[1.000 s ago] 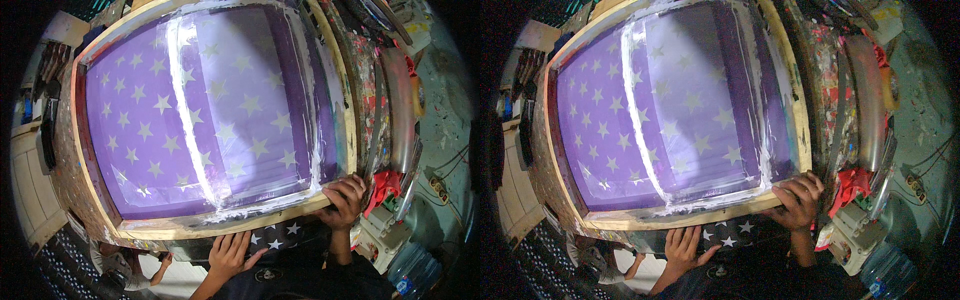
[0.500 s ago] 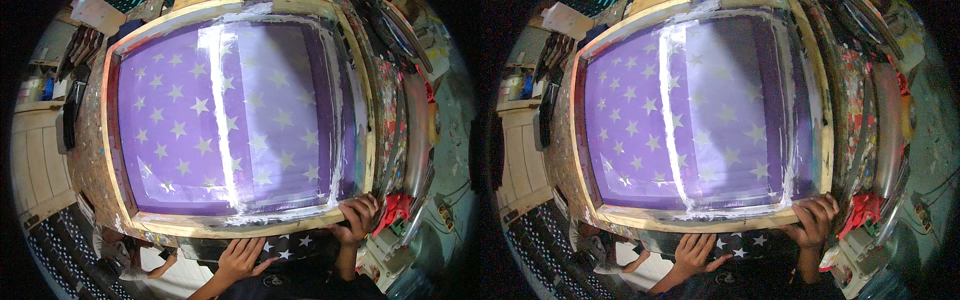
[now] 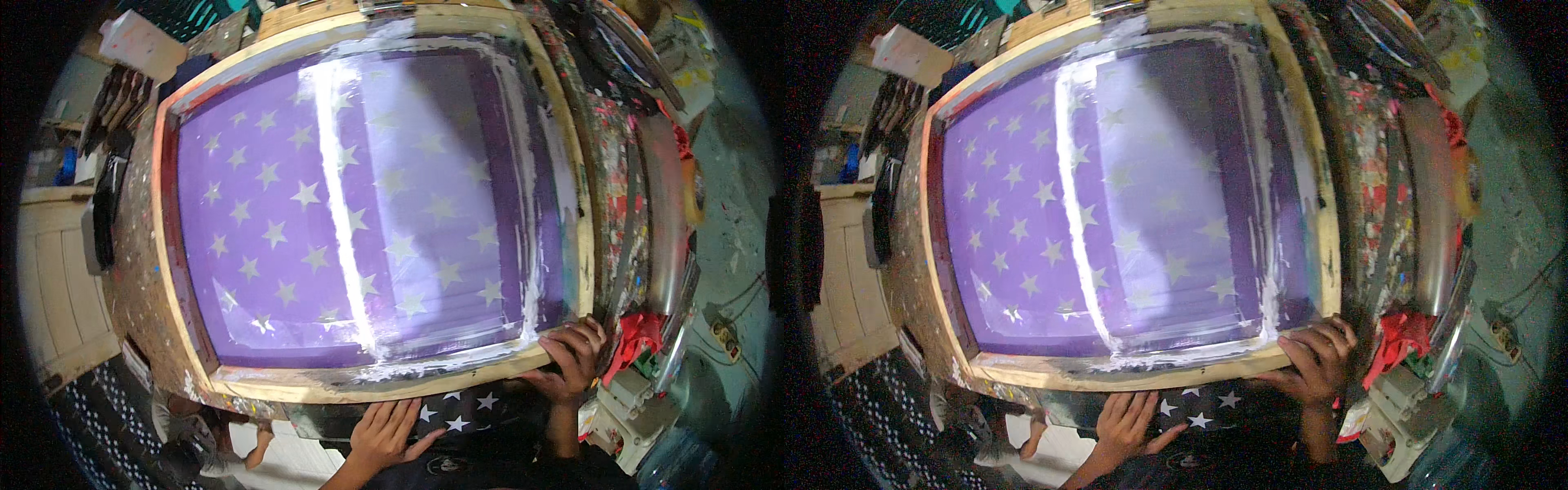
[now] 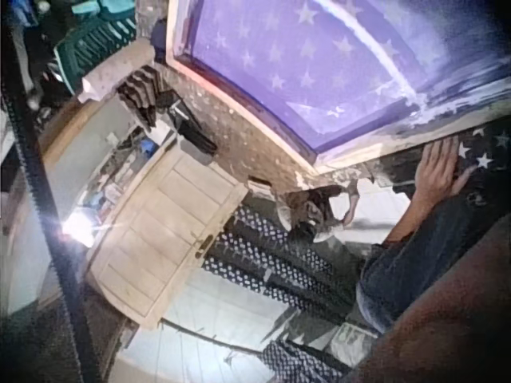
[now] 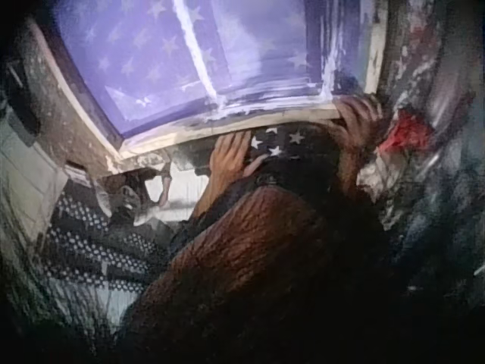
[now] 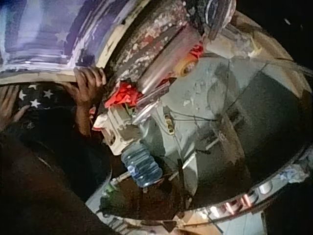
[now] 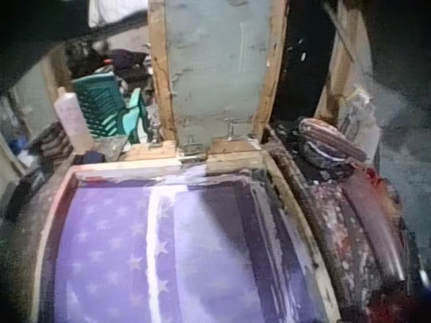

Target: The person aligns a black fabric with white stars under a screen printing frame, then uses a squeegee to pull white ink across the mesh to transfer the star pattern onto the fabric. The person repeats the alignment and squeegee strokes on the same fabric piece.

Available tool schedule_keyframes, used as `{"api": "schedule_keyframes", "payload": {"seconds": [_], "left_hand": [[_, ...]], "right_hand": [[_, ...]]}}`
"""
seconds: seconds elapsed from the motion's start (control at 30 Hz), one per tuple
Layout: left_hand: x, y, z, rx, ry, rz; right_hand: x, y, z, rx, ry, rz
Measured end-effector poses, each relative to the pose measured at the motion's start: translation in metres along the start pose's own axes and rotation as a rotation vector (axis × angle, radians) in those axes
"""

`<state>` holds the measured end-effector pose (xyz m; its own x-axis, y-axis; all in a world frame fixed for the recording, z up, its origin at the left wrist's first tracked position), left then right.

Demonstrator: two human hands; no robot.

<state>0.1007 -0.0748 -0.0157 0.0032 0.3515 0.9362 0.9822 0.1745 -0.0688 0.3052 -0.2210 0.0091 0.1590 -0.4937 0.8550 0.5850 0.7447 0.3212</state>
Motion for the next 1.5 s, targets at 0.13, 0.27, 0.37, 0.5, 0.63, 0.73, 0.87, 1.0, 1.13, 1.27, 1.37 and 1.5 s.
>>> {"api": "schedule_keyframes", "payload": {"seconds": [0.13,0.27,0.37,0.5,0.63,0.73,0.87,1.0,1.13,1.27,1.37,1.5], "left_hand": [[-0.001,0.000,-0.002,-0.016,0.012,0.014],[-0.009,-0.002,-0.004,-0.027,0.061,0.074],[-0.011,0.001,-0.005,-0.036,0.089,0.107],[-0.012,-0.002,-0.003,-0.028,0.077,0.112],[-0.014,-0.005,-0.003,-0.018,0.064,0.110],[-0.012,-0.002,-0.003,-0.017,0.055,0.104],[-0.007,0.001,-0.003,-0.006,0.062,0.092],[-0.007,0.001,-0.003,-0.006,0.049,0.081],[-0.006,0.001,-0.003,-0.018,0.066,0.075],[-0.007,0.001,-0.003,-0.013,0.055,0.069],[-0.007,0.002,-0.002,-0.006,0.038,0.054],[-0.008,0.002,-0.002,-0.004,0.031,0.050]], "right_hand": [[-0.001,-0.001,0.000,0.005,-0.017,-0.007],[0.000,-0.002,0.001,-0.045,-0.018,-0.023],[-0.001,-0.003,-0.001,-0.050,-0.024,-0.011],[0.000,0.001,0.002,-0.028,-0.043,-0.022],[0.001,0.002,0.004,-0.033,-0.041,-0.043],[0.003,0.004,0.004,-0.035,-0.042,-0.047],[0.001,0.000,0.001,-0.016,-0.024,-0.026],[0.001,0.001,0.001,-0.037,-0.029,-0.022],[0.000,-0.001,0.001,-0.031,-0.037,-0.031],[0.000,-0.001,0.001,-0.012,-0.046,-0.040],[0.000,-0.001,0.001,0.008,-0.040,-0.032],[0.000,0.001,0.001,0.016,-0.009,-0.023]]}}
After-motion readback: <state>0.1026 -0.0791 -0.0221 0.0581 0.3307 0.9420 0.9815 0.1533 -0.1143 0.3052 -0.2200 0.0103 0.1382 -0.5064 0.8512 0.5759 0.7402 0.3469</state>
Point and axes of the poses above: each hand's wrist, its own y-axis towards the middle knuckle, its own x-axis out of the back of the hand, z = x × y, the point moved 10 cm from there along y, towards the middle knuckle, and after that the axes turned 4 degrees about y, right-handed, at the moved point
